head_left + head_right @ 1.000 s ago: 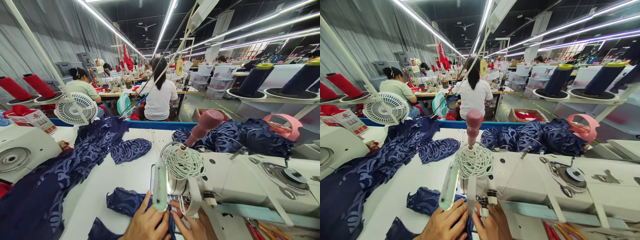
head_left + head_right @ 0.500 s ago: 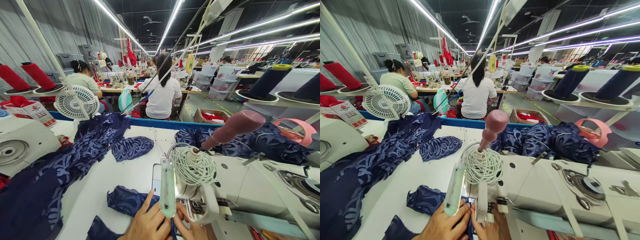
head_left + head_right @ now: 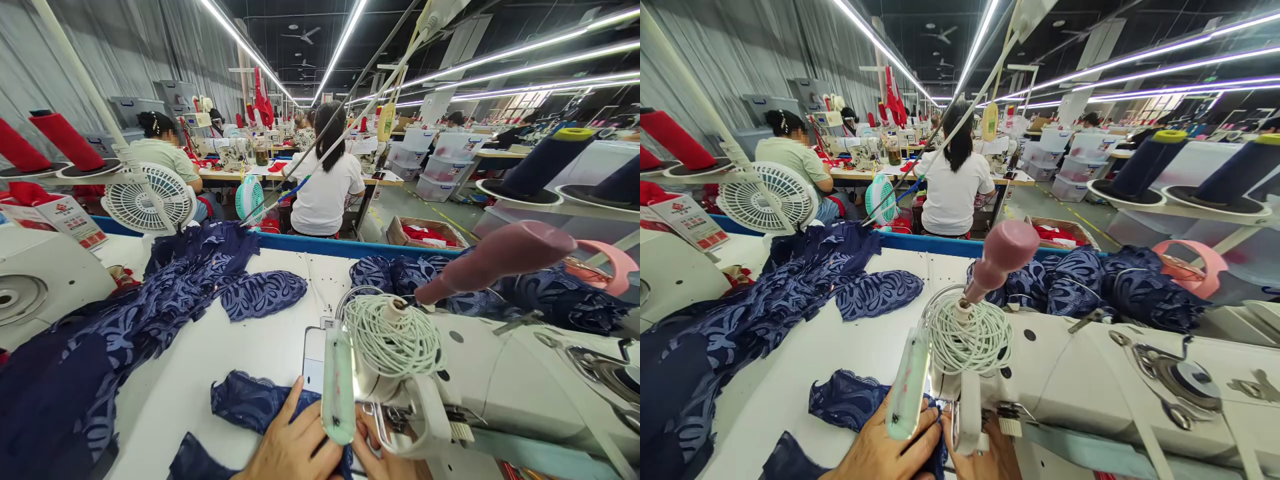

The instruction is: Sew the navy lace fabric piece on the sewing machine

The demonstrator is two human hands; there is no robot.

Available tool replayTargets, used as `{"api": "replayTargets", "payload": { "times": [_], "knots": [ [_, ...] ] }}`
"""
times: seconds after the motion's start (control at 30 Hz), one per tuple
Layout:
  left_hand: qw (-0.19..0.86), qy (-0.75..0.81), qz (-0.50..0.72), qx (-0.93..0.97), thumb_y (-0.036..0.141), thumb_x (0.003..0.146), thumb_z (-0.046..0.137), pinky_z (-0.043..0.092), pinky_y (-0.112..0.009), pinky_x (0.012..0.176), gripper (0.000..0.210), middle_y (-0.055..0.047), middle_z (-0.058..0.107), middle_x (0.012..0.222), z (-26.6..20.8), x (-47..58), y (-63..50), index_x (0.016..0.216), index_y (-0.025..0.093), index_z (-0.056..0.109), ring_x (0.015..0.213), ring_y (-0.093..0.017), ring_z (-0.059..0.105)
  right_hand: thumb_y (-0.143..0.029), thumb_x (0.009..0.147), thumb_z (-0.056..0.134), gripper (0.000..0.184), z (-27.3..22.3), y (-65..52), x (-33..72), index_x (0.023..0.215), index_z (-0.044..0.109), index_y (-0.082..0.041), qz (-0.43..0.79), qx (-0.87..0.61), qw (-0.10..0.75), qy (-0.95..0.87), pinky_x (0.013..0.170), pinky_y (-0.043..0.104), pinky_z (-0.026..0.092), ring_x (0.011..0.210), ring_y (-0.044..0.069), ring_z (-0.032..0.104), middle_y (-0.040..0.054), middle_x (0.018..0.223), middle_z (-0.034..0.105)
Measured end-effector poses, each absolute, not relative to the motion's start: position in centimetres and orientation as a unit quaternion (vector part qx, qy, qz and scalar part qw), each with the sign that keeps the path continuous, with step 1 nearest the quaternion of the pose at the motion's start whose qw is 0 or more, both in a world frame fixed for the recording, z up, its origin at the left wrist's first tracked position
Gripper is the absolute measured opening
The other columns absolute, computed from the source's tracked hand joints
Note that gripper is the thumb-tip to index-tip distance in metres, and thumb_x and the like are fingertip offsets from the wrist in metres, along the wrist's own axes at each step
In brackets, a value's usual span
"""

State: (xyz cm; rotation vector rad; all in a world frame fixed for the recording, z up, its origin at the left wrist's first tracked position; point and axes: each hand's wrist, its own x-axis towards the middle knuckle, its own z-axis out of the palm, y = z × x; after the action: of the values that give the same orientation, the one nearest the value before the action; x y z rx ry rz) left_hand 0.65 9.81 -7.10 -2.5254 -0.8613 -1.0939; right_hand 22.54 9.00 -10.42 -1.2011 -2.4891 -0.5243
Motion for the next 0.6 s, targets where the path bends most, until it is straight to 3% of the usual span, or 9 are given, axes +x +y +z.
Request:
{"api": "replayTargets", "payload": {
  "times": [0.13,0.27,0.4,0.6],
  "knots": [
    [0.138,-0.298,-0.375,-0.867,0.04,0.099,0.051,0.017,-0.042,0.125,0.032,-0.004,0.074,0.102,-7.1,0.6,9.8,0.107,0.014,0.068,0.105,-0.018,0.065,-0.012,0.083,0.05,0.03,-10.5,9.7,22.7,0.092,0.075,-0.028,-0.195,-0.404,0.151,-0.881,0.069,0.037,0.056,0.085,0.031,0.071,0.0072,0.094,0.076],
    [0.143,-0.298,-0.381,-0.863,0.038,0.099,0.052,0.022,-0.041,0.124,0.031,-0.004,0.074,0.102,-7.0,0.7,9.7,0.108,0.013,0.068,0.107,-0.017,0.065,-0.012,0.081,0.051,0.028,-11.1,10.5,22.8,0.09,0.073,-0.028,-0.239,-0.375,0.169,-0.88,0.058,0.03,0.051,0.068,0.025,0.069,0.0044,0.081,0.074],
    [0.133,-0.305,-0.378,-0.864,0.037,0.097,0.054,0.02,-0.04,0.125,0.029,-0.003,0.074,0.109,-7.3,0.7,9.5,0.108,0.014,0.069,0.111,-0.018,0.065,-0.007,0.079,0.051,0.034,-10.3,10.3,23.1,0.094,0.073,-0.028,-0.229,-0.392,0.197,-0.869,0.066,0.03,0.05,0.071,0.022,0.069,0.0022,0.083,0.074],
    [0.125,-0.304,-0.364,-0.871,0.036,0.097,0.053,0.025,-0.042,0.123,0.032,-0.005,0.074,0.109,-7.6,0.6,9.4,0.114,0.013,0.067,0.109,-0.019,0.066,-0.013,0.092,0.046,0.032,-6.1,9.2,23.1,0.106,0.071,-0.026,-0.129,-0.352,0.217,-0.901,0.074,0.031,0.05,0.083,0.021,0.07,0.0028,0.097,0.076]
  ]
}}
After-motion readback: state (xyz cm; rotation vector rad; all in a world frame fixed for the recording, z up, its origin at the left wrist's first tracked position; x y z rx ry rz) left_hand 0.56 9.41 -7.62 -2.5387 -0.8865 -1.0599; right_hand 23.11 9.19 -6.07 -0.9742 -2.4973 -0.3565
